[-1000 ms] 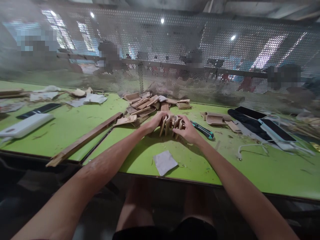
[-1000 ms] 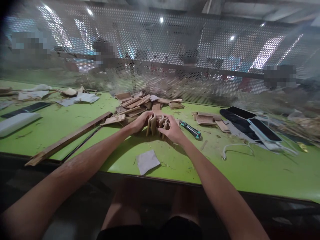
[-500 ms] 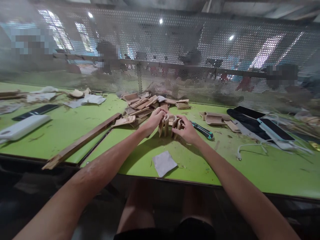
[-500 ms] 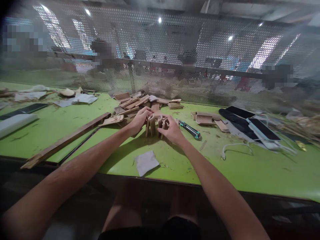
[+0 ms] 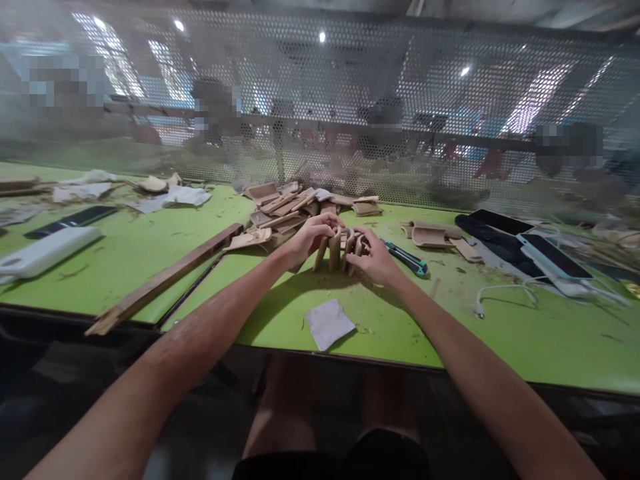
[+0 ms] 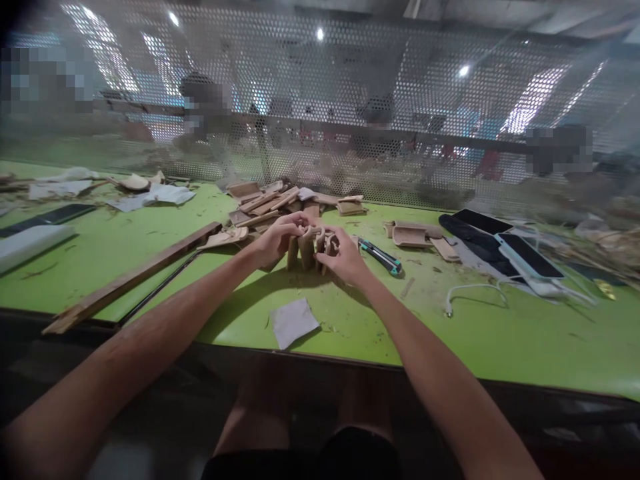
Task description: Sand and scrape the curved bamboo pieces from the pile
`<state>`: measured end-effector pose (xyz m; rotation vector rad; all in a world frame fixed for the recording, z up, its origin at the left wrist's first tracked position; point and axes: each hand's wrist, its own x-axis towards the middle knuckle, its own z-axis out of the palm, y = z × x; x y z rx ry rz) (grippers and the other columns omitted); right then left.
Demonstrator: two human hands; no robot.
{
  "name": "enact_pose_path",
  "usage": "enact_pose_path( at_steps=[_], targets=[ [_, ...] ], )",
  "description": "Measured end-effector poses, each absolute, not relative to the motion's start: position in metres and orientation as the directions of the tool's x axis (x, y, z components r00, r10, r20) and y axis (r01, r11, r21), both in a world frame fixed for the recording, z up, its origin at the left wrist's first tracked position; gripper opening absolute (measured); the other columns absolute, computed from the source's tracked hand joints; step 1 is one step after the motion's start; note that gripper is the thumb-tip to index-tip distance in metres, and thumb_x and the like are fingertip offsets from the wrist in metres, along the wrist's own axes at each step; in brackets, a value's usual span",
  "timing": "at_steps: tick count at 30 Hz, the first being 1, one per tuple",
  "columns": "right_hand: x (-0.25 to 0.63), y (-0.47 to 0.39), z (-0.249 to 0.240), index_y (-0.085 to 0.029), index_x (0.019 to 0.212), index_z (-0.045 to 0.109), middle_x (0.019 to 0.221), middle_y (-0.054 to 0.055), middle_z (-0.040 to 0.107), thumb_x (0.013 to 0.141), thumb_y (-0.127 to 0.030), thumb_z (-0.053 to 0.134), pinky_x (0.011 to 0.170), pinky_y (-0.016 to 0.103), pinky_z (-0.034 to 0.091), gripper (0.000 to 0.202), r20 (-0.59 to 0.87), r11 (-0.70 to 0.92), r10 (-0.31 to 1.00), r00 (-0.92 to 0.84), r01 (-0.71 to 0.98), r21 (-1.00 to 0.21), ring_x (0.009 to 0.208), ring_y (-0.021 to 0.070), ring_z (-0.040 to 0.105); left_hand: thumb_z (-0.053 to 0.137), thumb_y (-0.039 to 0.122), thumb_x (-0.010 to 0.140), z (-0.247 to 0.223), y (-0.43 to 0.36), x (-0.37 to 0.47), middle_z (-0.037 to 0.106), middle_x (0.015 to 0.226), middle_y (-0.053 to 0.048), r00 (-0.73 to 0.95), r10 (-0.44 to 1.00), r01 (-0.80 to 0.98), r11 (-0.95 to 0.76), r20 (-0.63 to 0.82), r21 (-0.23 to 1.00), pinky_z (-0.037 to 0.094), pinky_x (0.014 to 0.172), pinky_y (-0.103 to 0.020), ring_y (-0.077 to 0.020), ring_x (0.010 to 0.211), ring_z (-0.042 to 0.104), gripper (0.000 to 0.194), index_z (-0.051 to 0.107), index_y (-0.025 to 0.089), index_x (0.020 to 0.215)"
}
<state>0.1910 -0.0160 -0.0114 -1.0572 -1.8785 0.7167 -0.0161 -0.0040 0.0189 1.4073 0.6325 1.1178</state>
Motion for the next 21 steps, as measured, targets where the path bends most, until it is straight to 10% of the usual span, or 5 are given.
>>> enact_pose_path(
  at_steps=[21],
  targets=[
    [0.1916,-0.0154,-0.0068,-0.024,0.126,0.058,0.105,0.004,0.067,0.069,-0.028,0.079,0.089,0.042,0.057,0.061,0.393,0.491,0.861,-0.321,0.331,-0.805,0.09,0.0207,0.065,0.062,0.018,0.063,0.0137,-0.0001,-0.0112,0.056,0.075,0.0,0.274,0.875,-0.153,-0.371,0.4,0.916,0.043,0.066,-0.027,-0.0139,0.07,0.052,0.025,0.064,0.017,0.088]
  ],
)
